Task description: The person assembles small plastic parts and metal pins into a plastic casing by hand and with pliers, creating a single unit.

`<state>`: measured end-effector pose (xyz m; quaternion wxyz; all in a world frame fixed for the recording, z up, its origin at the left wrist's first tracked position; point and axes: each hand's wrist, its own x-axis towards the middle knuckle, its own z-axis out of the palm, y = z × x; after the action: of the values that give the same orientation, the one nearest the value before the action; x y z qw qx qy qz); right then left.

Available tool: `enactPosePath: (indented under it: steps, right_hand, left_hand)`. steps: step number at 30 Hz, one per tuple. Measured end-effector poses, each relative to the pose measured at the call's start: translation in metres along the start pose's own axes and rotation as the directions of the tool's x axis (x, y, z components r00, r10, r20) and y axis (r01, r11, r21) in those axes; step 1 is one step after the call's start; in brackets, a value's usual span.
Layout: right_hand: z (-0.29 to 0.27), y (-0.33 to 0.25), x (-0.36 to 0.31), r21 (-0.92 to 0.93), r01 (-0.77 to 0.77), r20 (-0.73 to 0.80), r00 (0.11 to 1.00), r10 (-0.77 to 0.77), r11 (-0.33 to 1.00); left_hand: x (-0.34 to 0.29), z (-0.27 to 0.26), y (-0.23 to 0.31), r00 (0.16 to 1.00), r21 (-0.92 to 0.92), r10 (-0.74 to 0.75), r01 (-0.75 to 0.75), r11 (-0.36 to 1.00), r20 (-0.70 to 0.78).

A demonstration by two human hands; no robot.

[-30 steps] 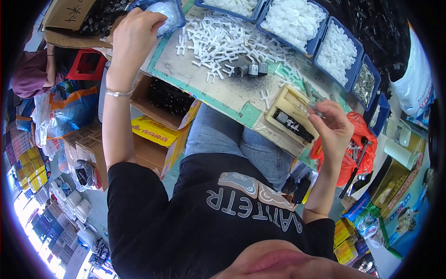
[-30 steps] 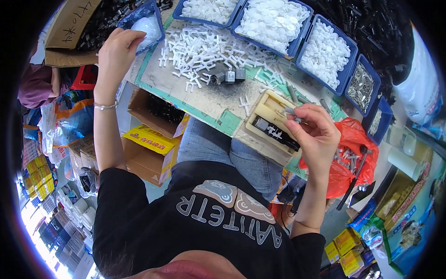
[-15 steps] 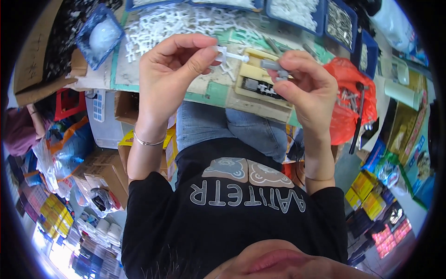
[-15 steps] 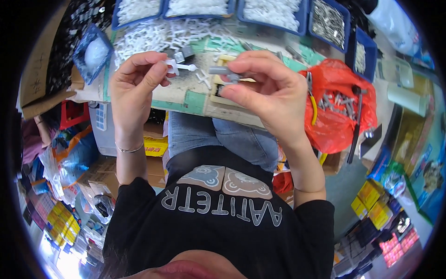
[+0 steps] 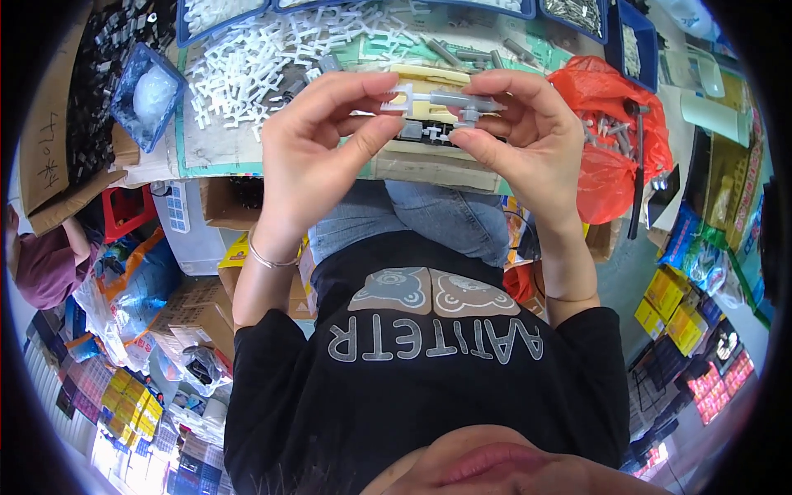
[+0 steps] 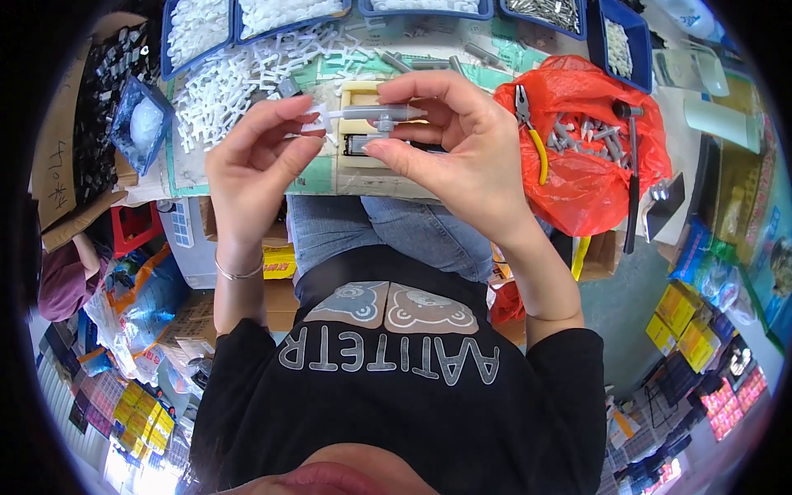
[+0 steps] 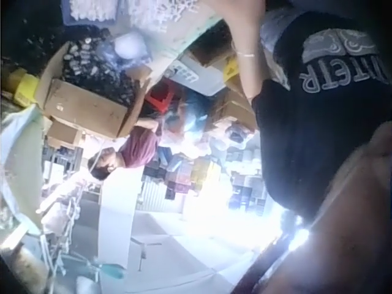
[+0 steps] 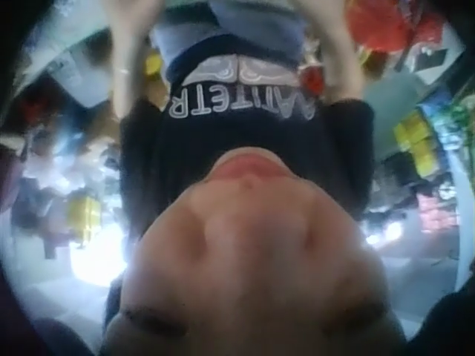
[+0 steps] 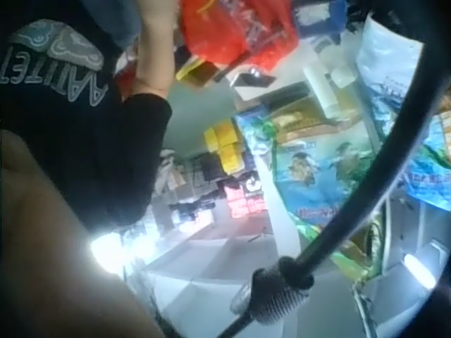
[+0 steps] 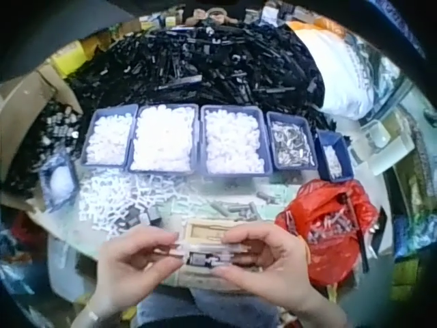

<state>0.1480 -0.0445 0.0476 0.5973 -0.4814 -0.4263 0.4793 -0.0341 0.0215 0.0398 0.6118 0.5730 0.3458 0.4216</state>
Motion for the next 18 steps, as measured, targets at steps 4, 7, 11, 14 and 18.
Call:
enactPosePath:
  steps: [4, 7, 11, 14, 18]
  right_hand:
    - [-0.008, 0.002, -0.005, -0.132, 0.005, -0.021, 1.000, -0.008, 0.991]
    - [-0.024, 0.004, -0.015, -0.498, 0.112, 0.061, 0.994, -0.094, 0.860]
    - [-0.037, 0.008, -0.036, -0.633, 0.156, 0.090, 0.988, -0.128, 0.758]
    - [-0.031, 0.010, -0.042, -0.442, -0.005, -0.060, 0.998, -0.024, 0.897]
    - [-0.017, 0.000, -0.043, -0.253, -0.077, -0.080, 0.995, 0.058, 0.964]
  left_hand:
    - [0.002, -0.001, -0.005, 0.965, 0.500, 0.181, -0.254, 0.828, 0.189]
    - [0.004, 0.003, -0.012, 0.942, 0.516, 0.117, -0.272, 0.812, 0.313]
    - [-0.006, 0.022, -0.021, 0.931, 0.527, 0.128, -0.304, 0.794, 0.343]
    - [-0.009, 0.029, -0.019, 0.902, 0.546, 0.265, -0.420, 0.724, 0.342]
    - [-0.008, 0.035, -0.022, 0.761, 0.562, 0.410, -0.648, 0.514, 0.502]
